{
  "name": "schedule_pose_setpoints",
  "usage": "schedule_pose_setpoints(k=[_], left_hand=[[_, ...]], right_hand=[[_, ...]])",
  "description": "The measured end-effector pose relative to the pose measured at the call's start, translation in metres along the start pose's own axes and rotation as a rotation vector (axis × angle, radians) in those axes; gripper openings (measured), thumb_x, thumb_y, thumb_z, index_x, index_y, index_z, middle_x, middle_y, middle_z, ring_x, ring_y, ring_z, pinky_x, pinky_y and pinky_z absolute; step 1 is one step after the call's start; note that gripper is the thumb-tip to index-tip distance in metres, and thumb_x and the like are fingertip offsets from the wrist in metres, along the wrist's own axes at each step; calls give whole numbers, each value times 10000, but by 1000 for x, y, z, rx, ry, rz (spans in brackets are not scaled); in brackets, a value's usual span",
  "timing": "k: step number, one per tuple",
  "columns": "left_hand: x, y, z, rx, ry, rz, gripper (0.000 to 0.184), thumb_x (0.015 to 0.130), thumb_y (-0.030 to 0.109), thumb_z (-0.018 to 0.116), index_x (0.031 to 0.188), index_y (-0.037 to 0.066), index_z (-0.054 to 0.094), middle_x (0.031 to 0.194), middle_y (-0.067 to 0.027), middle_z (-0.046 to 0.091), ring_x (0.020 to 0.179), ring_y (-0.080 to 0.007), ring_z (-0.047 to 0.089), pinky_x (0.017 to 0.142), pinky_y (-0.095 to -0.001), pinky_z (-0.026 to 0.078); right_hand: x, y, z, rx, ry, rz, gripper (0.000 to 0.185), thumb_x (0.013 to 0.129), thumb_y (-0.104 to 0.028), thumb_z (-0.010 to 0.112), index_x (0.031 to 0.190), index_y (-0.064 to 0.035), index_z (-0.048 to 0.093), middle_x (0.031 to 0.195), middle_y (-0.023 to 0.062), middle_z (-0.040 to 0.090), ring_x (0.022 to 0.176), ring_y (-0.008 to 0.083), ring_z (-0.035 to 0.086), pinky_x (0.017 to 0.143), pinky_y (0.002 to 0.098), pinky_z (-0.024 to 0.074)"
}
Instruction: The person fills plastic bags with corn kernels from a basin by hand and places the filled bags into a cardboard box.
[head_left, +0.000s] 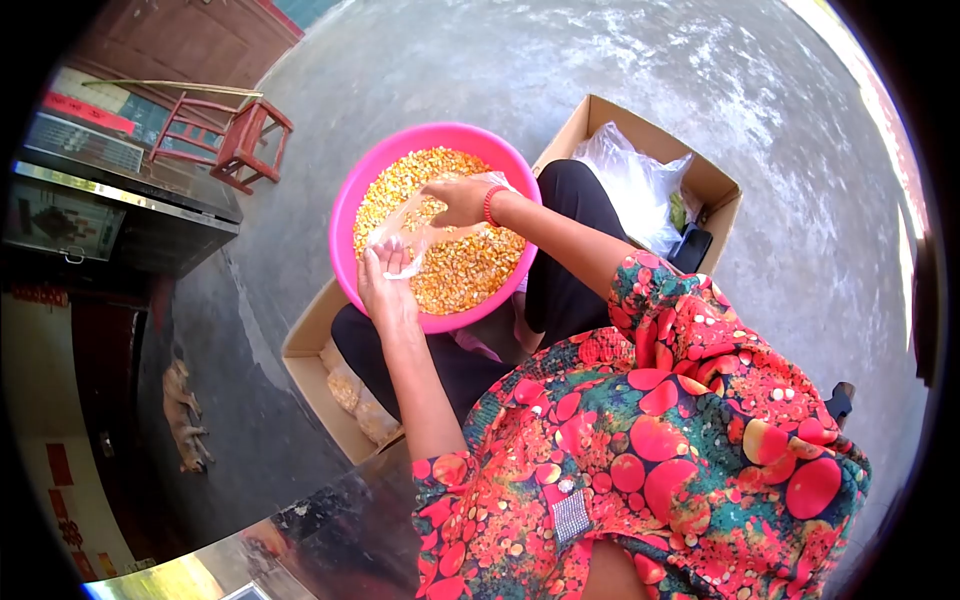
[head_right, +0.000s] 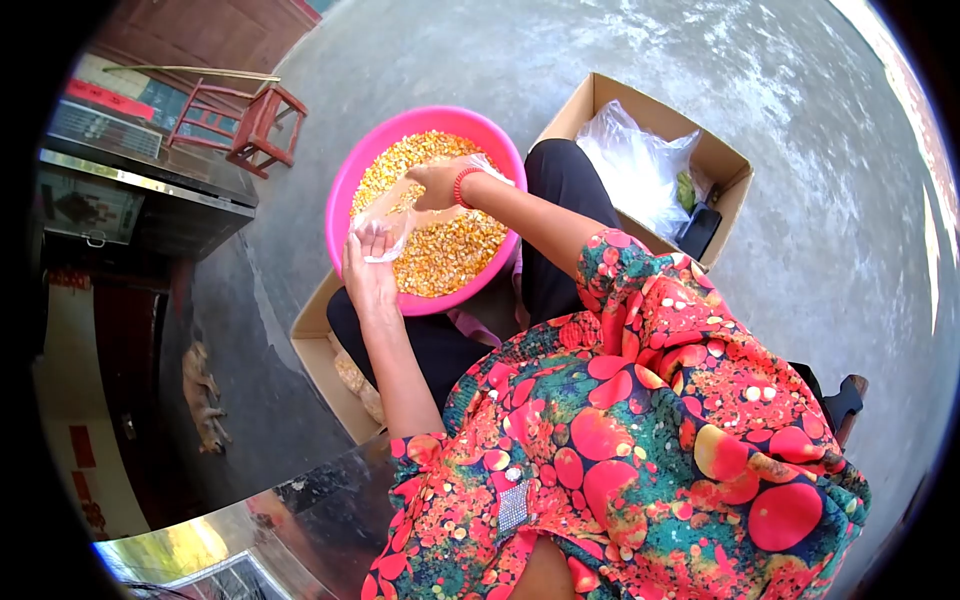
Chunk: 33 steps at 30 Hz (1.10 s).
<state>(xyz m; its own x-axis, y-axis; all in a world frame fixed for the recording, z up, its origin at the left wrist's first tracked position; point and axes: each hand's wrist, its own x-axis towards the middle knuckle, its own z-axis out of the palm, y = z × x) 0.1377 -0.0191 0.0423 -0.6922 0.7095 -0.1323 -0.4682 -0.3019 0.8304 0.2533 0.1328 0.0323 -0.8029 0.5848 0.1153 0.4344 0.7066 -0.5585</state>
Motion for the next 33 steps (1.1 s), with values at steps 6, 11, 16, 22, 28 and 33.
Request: schedule_pose_setpoints(k=[6,11,16,22,28,33], left_hand=[[31,-19,-22,-83,-2,-71,270,934,274,460,1051,36,516,947,-72,577,886,-206,575,756,-396,494],[28,-17,-15,-161,-49,-225,280,915,271,496,1065,36,514,957,-69,584,874,-198,578,732,-387,503],[11,-11,-10,256,-233,-71,282,757,1,580,1031,37,526,915,-44,563,808,-127,568,704,-277,492],[32,-33,-26,520,-129,110,124,816,78,576,922,18,597,823,-38,580,750,-111,560,633,-229,458],[29,-24,-10,213,-8,-92,492,912,446,453,1052,-5,591,1060,-99,598,945,-188,579,802,-308,485],[30,-37,-21,45,-158,-172,579,924,515,325,1275,72,450,1333,-113,419,1196,-276,429,941,-448,423]], right_hand=[[15,15,-16,235,328,213,536,708,-205,592,1208,-37,492,1117,190,574,1108,313,505,971,355,372],[-8,9,-17,217,-133,27,191,760,-182,542,822,-48,664,740,86,645,637,204,620,613,308,513],[-44,-21,-12,459,-756,152,218,771,-205,528,745,-32,658,661,72,620,569,162,578,544,300,491],[-53,3,21,-359,-331,-154,204,738,-177,555,836,-47,676,861,137,660,843,283,628,753,402,470],[-72,6,49,-347,-235,-58,293,765,-237,534,1007,-90,610,936,177,626,907,328,604,771,437,476],[-62,11,58,-285,-421,8,282,783,-254,531,972,-63,615,895,182,633,838,306,623,756,442,477]])
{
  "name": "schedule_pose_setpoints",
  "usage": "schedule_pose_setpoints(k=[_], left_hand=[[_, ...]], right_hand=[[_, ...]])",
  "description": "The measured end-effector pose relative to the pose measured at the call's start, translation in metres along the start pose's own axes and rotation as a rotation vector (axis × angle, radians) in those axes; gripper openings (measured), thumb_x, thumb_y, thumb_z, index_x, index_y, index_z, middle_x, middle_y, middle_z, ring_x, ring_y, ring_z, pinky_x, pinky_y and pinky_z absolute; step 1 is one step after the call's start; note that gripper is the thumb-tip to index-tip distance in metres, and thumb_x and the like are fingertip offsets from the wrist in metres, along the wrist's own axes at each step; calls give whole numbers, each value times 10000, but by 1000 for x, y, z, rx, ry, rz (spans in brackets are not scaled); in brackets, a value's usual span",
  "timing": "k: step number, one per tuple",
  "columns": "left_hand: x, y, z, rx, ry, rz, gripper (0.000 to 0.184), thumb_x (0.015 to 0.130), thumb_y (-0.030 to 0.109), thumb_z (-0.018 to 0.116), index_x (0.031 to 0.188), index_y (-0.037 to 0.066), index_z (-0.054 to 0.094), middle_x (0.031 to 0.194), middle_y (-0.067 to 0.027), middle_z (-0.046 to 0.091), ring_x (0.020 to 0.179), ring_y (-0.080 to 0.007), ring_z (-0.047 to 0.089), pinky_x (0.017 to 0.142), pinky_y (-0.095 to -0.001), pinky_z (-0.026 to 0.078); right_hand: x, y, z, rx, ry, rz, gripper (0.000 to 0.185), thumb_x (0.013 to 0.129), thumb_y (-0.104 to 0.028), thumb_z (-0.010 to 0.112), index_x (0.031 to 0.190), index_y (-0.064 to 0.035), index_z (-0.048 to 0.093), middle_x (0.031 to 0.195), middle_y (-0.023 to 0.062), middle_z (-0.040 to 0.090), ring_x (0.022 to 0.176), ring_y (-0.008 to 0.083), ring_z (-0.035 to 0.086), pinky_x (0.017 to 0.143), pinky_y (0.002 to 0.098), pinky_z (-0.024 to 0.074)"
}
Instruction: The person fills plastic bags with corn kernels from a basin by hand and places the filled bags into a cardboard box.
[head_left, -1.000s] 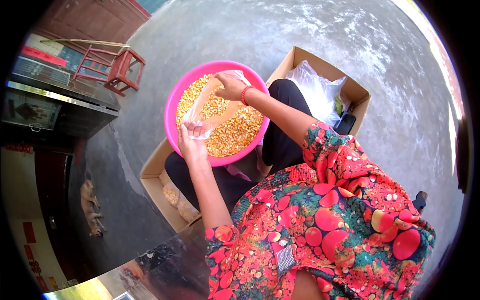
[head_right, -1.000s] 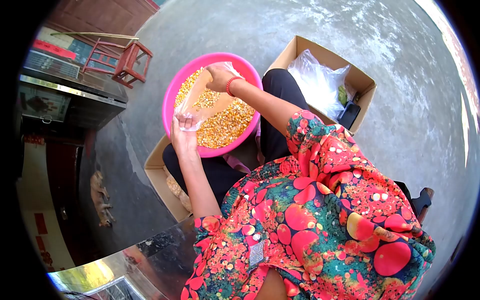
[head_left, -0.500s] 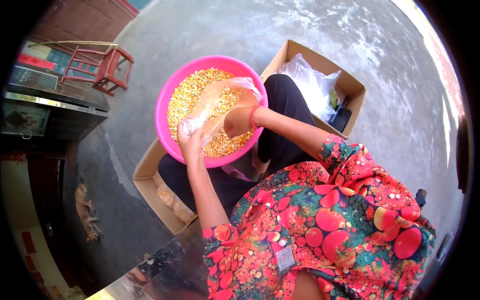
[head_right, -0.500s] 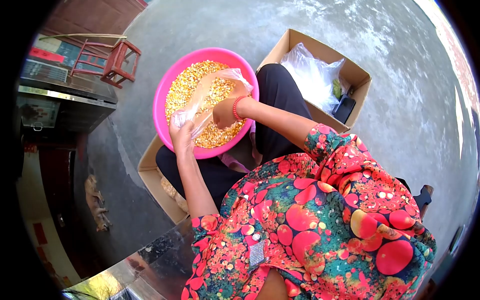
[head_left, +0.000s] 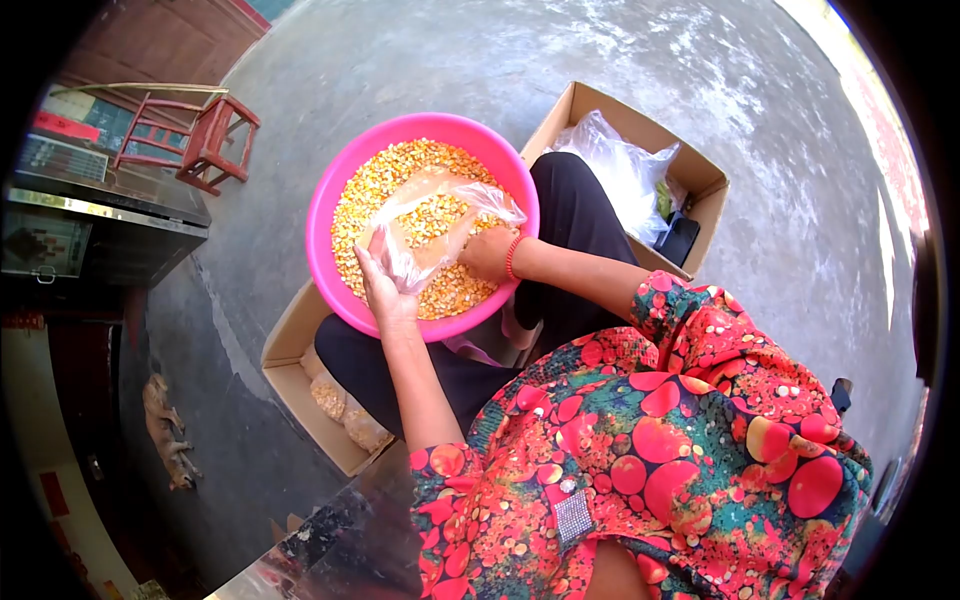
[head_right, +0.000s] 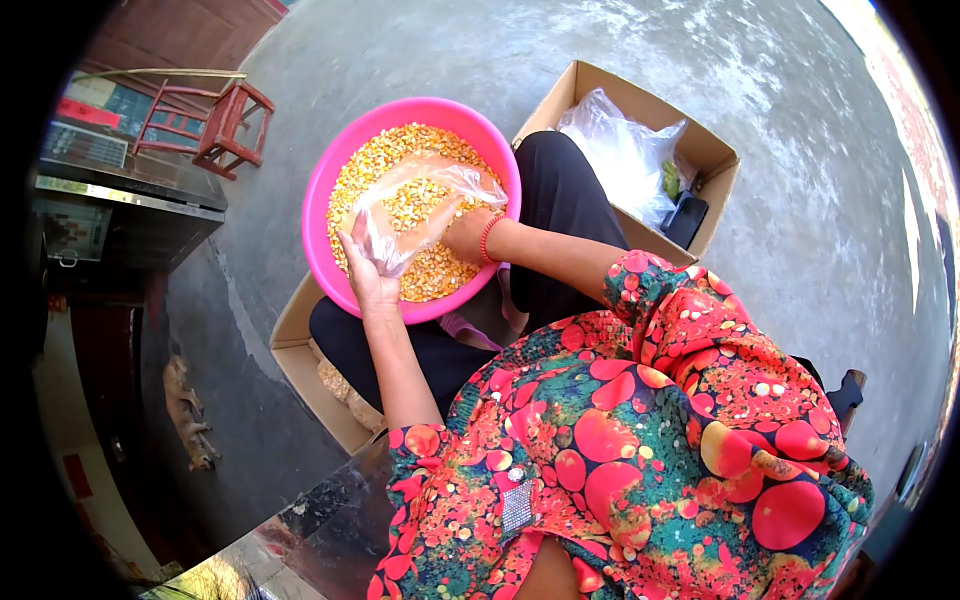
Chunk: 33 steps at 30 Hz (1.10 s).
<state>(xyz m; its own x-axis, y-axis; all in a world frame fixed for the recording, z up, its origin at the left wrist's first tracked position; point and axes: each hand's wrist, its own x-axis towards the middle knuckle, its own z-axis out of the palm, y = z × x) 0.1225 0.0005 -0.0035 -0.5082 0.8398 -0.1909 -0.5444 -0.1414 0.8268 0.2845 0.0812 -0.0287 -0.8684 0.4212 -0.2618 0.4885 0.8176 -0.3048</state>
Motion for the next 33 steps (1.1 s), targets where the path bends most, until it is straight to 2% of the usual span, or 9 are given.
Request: schedule_pose_setpoints(k=[5,7,9,10,20,23,27,31,33], left_hand=[[-11,-2,-2,-162,-41,22,592,922,516,330,1302,71,419,1359,-111,391,1247,-279,370,998,-446,355],[-27,-2,12,-190,-25,41,611,919,519,337,1306,53,409,1364,-118,381,1262,-274,348,1029,-434,316],[-31,-2,17,-175,-7,58,611,919,517,341,1318,57,396,1373,-119,369,1263,-274,349,1025,-432,321],[-31,-4,16,-178,-9,58,611,919,517,341,1318,57,396,1373,-119,369,1263,-274,349,1025,-432,321],[-29,-10,7,-151,-41,68,569,925,510,321,1323,110,393,1349,-114,402,1223,-288,401,983,-454,374],[-32,-8,11,-180,-67,40,587,929,509,309,1331,87,379,1361,-117,384,1243,-282,375,1005,-440,345],[-31,-7,11,-180,-82,24,600,931,506,308,1338,69,369,1382,-110,358,1268,-273,342,1037,-421,305],[-33,-6,9,-173,-49,31,600,929,507,317,1329,65,383,1379,-107,363,1251,-267,364,1025,-419,320],[-30,-8,7,-179,-40,37,579,928,507,320,1328,94,388,1354,-110,394,1227,-278,393,996,-436,359]], right_hand=[[7,14,-1,466,99,-94,286,814,-279,522,853,-19,635,879,174,647,822,336,618,728,448,470],[-11,16,-12,528,314,-207,256,835,-273,542,842,-34,635,723,124,635,591,247,604,515,372,466],[-25,18,-35,1314,-291,210,200,807,-271,608,845,-75,622,594,37,524,436,122,468,358,262,339],[-28,13,-34,1436,-245,230,178,817,-260,629,884,-99,591,563,-37,408,400,28,345,329,172,216],[-28,12,-63,1760,-424,-121,184,901,-213,522,864,-45,587,589,-38,451,394,12,278,331,171,205],[-10,0,-71,1672,-317,-4,200,920,-215,495,853,-51,587,632,-35,473,387,-1,248,336,176,180],[28,-10,-62,1650,139,129,256,910,-216,496,1023,-18,612,830,64,615,750,129,588,580,241,474],[24,3,-80,512,369,55,315,875,-249,514,1086,-35,610,1004,91,638,967,201,576,902,299,413],[24,10,-70,683,418,-5,311,825,-271,539,1054,-87,642,962,66,651,815,181,613,727,307,491]])
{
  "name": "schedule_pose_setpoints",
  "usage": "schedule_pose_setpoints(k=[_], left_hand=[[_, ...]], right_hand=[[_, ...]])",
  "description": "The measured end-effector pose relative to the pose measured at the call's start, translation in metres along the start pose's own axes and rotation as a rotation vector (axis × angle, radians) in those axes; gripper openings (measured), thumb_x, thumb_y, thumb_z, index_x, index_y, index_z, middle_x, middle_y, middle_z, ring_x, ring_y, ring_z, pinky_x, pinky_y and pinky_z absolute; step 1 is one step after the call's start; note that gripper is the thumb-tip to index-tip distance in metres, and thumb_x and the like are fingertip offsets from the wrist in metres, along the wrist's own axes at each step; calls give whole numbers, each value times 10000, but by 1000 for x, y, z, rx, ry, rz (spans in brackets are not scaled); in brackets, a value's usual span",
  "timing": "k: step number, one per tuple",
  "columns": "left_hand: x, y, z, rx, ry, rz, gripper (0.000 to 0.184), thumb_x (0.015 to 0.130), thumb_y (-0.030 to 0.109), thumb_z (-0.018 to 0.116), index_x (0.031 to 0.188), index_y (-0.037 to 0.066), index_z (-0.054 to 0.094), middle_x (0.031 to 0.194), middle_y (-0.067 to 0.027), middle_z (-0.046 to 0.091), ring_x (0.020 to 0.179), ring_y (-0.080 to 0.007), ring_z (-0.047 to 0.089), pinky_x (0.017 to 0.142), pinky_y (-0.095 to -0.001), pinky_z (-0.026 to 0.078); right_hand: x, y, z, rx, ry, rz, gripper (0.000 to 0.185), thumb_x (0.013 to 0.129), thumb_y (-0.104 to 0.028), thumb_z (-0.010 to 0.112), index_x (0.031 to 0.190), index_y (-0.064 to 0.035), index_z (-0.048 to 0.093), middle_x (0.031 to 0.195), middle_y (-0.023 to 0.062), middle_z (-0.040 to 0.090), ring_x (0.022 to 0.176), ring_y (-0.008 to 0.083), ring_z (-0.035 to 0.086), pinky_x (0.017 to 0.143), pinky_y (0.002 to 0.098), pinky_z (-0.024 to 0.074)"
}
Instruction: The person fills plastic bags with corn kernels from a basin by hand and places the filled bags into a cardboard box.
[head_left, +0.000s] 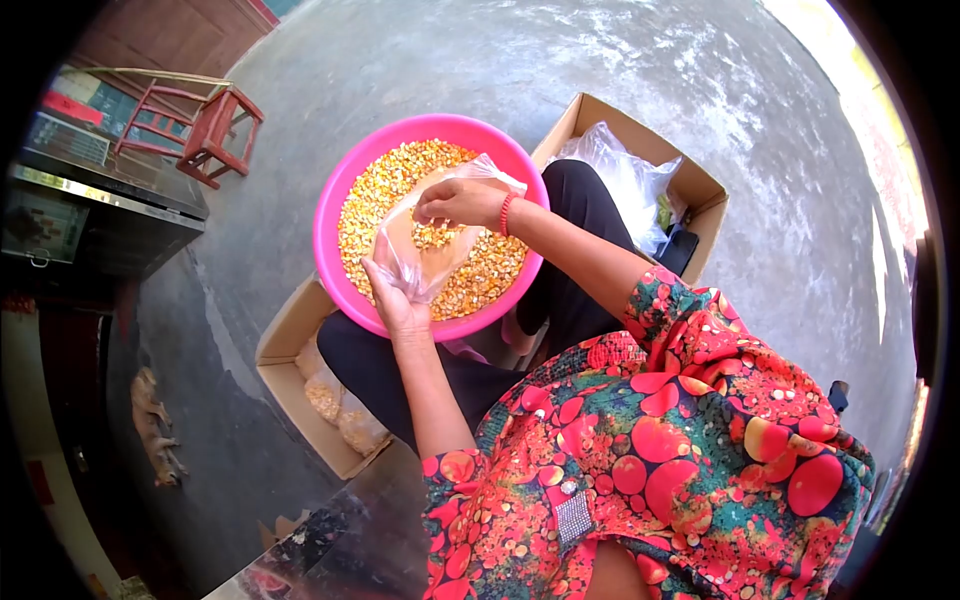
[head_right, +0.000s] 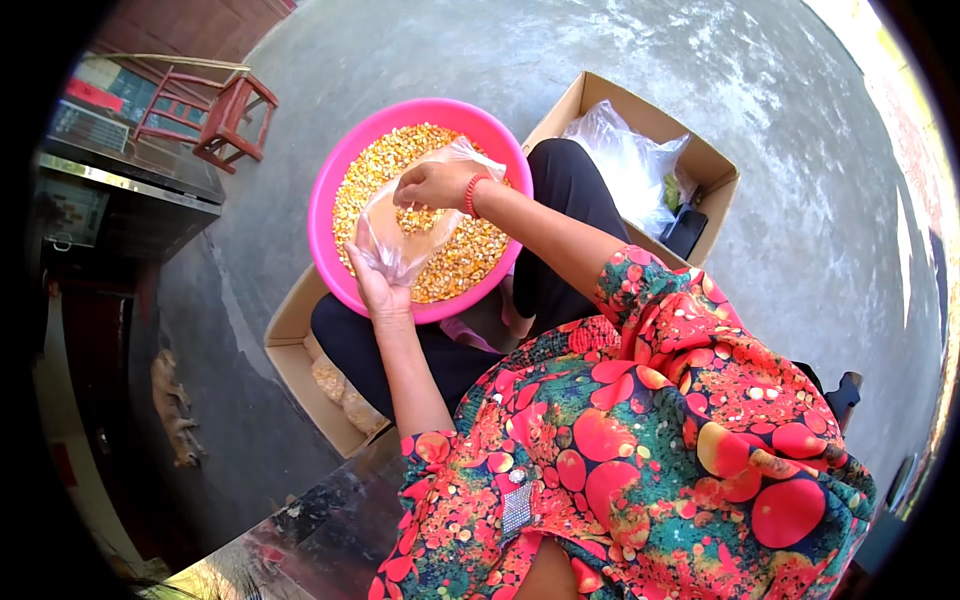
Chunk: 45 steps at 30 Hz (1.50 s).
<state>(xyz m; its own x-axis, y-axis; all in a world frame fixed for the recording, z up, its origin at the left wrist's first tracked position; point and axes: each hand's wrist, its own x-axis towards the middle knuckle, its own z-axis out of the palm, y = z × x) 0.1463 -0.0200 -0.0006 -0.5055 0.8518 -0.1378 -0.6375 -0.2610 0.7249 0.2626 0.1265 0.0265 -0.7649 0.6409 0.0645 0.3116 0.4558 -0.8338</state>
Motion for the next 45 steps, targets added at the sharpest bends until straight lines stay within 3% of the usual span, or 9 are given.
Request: schedule_pose_setpoints(k=[2,5,6,12,24,26,33,39,45], left_hand=[[2,0,-3,-2,7,4,559,926,507,322,1327,123,393,1328,-113,424,1202,-289,422,966,-453,398],[7,3,-7,20,-3,6,557,924,508,330,1325,129,399,1322,-106,436,1194,-277,431,963,-426,403],[7,2,-8,21,-2,4,557,924,508,330,1325,129,399,1322,-106,436,1194,-277,431,963,-426,403],[-9,-4,6,5,29,17,545,922,502,347,1307,124,424,1331,-104,426,1197,-286,428,965,-445,398],[-9,-5,2,3,26,22,545,927,491,342,1303,105,427,1341,-110,415,1212,-286,416,987,-445,375],[-8,-5,1,-10,26,21,543,929,488,340,1303,104,427,1340,-110,417,1211,-284,418,988,-441,375],[-7,-3,-1,-58,45,-2,586,917,499,369,1309,66,415,1397,-100,338,1265,-275,343,1034,-429,305],[-7,-3,0,-60,40,4,575,921,493,364,1307,70,416,1382,-100,356,1260,-274,348,1031,-429,307],[-17,-1,15,13,59,8,550,924,494,349,1308,108,420,1357,-96,389,1218,-273,402,982,-430,374]], right_hand=[[-23,-25,-9,452,-465,249,251,819,-245,535,966,-85,660,857,49,647,756,151,604,627,283,491],[-37,-20,12,154,-720,128,243,817,-249,545,949,-75,652,843,43,639,736,130,589,598,286,488],[-37,9,34,-21,-597,-210,258,813,-239,553,995,-78,638,860,111,643,774,226,614,659,351,496],[-80,2,53,-534,-412,-70,280,760,-302,564,898,-72,643,817,151,639,838,333,603,723,430,468],[-64,26,61,113,-448,6,263,750,-267,590,921,-80,658,763,94,652,704,200,628,616,335,488],[-70,-6,34,409,-565,491,205,753,-239,595,883,-93,658,649,48,596,565,134,574,470,270,444],[-69,9,32,782,-605,577,156,848,-222,550,828,-74,597,595,-21,505,379,42,343,333,180,233],[-65,10,14,1245,-451,521,186,909,-226,506,883,-54,572,659,-11,496,401,42,331,353,163,220],[-41,-3,21,786,79,214,211,902,-193,493,1013,-36,580,866,59,588,766,123,551,641,239,435]])
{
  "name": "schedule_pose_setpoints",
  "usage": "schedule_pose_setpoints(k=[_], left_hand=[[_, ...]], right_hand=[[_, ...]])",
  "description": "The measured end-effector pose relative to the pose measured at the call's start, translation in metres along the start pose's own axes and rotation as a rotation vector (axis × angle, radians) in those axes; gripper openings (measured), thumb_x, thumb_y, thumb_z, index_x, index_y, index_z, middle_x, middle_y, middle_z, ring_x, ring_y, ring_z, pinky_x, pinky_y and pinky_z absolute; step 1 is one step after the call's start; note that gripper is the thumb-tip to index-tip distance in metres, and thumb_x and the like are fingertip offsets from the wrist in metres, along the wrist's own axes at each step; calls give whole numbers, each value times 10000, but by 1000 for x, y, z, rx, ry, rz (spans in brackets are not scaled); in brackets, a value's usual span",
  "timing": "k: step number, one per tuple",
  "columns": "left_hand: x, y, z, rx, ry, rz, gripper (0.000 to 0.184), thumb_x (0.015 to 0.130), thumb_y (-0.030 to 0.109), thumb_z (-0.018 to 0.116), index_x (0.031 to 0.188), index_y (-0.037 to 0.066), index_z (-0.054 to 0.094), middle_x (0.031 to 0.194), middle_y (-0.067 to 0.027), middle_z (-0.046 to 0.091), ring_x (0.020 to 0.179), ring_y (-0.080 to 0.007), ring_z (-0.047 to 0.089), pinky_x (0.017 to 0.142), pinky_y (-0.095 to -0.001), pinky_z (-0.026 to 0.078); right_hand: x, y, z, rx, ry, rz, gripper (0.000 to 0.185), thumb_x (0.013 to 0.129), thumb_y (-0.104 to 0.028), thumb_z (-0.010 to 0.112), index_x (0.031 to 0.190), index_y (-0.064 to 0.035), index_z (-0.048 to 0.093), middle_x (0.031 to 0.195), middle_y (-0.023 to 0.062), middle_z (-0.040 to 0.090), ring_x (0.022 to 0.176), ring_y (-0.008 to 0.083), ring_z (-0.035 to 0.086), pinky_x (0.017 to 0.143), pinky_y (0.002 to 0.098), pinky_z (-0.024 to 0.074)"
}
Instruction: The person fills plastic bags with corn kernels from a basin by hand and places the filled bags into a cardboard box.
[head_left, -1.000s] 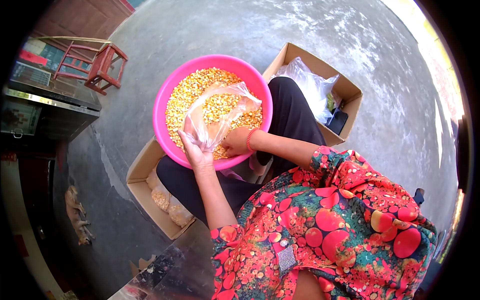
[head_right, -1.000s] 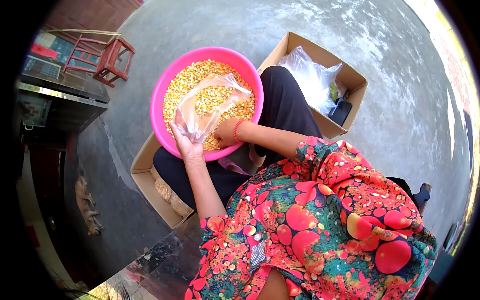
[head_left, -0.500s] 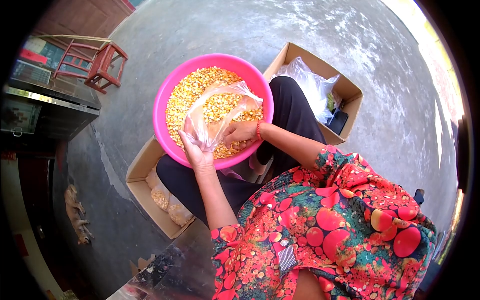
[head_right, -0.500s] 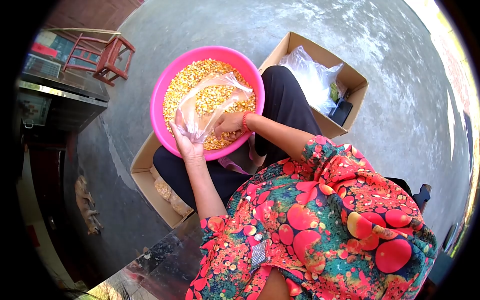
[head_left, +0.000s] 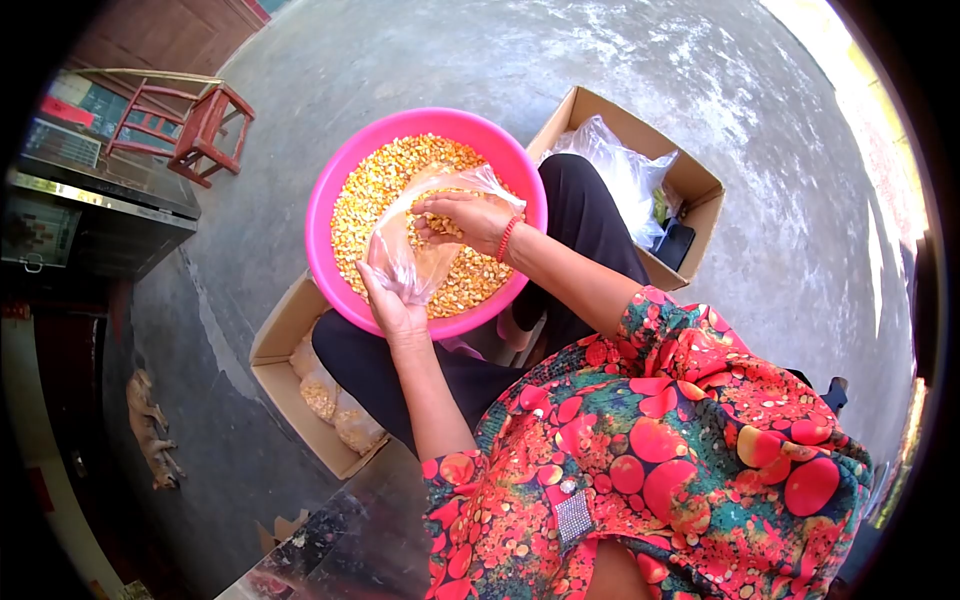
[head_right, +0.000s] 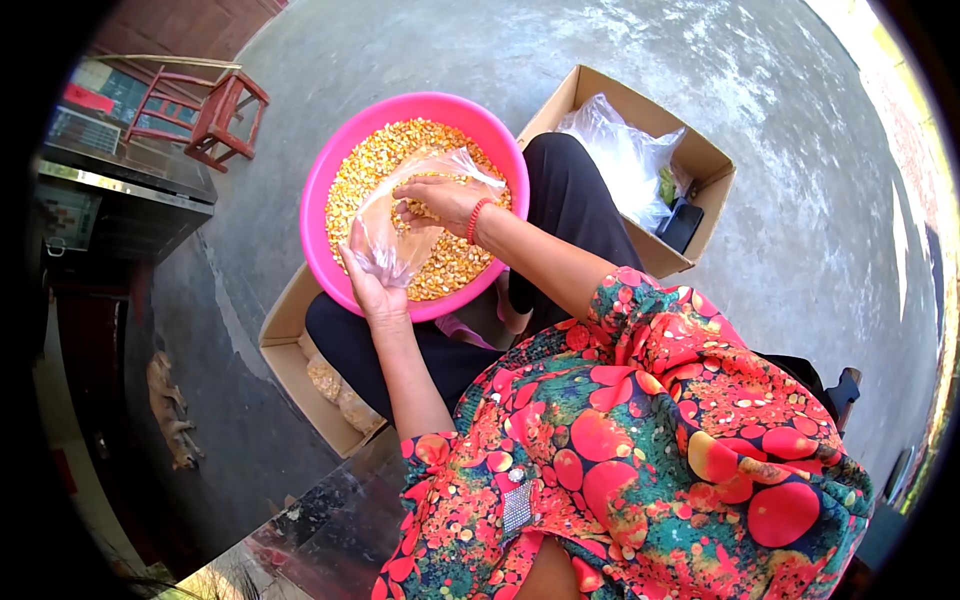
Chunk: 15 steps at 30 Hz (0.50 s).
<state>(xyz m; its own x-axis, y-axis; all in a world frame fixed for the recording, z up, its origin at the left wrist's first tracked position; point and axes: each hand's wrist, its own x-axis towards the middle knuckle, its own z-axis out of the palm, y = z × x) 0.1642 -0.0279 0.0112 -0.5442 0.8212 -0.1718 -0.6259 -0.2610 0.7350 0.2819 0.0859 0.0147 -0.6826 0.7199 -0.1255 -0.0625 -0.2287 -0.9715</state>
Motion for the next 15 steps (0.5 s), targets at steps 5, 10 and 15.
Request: schedule_pose_setpoints(k=[5,10,15], left_hand=[[-4,2,6,2,34,-8,551,921,504,350,1310,120,420,1351,-91,392,1206,-268,410,973,-423,377],[3,0,-5,-2,44,-11,542,913,492,385,1297,113,429,1322,-111,421,1183,-267,428,959,-427,390],[2,4,-8,11,63,-55,550,899,494,411,1297,114,417,1302,-143,435,1161,-280,446,958,-424,391]], right_hand=[[-5,-5,16,-245,32,-172,261,895,-171,458,1047,-15,601,987,63,620,953,159,564,855,291,436],[-27,35,10,-572,-244,-100,187,788,-169,535,895,-59,644,751,107,639,699,242,618,637,353,479],[-43,36,28,-799,-170,-463,119,704,-173,597,733,-60,573,633,144,582,638,314,593,580,404,452]])
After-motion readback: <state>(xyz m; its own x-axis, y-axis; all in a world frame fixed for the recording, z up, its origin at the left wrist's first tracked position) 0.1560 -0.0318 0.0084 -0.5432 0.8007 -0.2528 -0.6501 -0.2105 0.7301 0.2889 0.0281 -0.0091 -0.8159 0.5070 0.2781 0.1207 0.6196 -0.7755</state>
